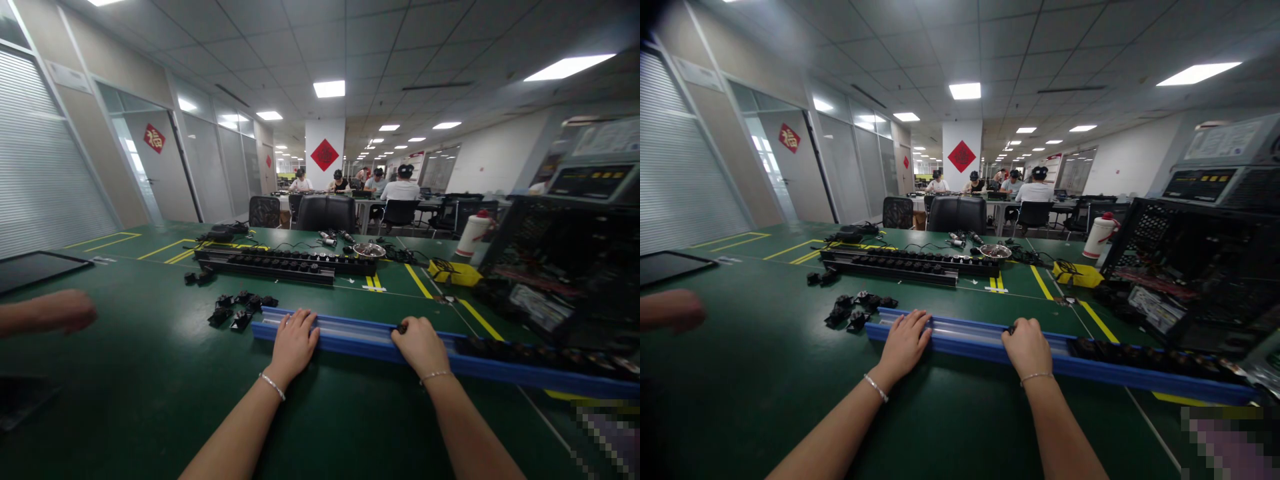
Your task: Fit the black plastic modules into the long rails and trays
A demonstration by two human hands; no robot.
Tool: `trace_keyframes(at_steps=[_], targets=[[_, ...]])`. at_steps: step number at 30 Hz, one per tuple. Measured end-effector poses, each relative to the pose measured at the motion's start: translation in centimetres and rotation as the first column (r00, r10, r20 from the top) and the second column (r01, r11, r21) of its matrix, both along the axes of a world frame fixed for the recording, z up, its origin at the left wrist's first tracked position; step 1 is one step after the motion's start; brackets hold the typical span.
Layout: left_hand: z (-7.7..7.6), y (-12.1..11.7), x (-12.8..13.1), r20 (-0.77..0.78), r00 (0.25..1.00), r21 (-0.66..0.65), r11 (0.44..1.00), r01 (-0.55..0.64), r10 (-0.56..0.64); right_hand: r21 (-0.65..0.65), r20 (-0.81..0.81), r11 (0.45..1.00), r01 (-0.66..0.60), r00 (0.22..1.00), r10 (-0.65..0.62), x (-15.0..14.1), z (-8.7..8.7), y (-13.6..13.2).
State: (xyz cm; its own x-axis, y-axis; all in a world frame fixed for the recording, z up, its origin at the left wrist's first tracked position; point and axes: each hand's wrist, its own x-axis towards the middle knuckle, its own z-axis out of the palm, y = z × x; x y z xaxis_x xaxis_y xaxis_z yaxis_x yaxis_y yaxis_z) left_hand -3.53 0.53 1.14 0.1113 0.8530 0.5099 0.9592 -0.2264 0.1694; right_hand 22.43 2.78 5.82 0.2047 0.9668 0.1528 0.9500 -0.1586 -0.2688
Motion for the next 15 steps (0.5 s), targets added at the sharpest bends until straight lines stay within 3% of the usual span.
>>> trace_keyframes(at_steps=[15], targets=[[-0.1, 0.0, 0.1, -0.005, 1.000, 0.010, 1.000, 0.002, -0.002, 0.058, -0.035, 0.997, -0.057, 0.998, 0.059, -1.8, -0.4, -0.2]])
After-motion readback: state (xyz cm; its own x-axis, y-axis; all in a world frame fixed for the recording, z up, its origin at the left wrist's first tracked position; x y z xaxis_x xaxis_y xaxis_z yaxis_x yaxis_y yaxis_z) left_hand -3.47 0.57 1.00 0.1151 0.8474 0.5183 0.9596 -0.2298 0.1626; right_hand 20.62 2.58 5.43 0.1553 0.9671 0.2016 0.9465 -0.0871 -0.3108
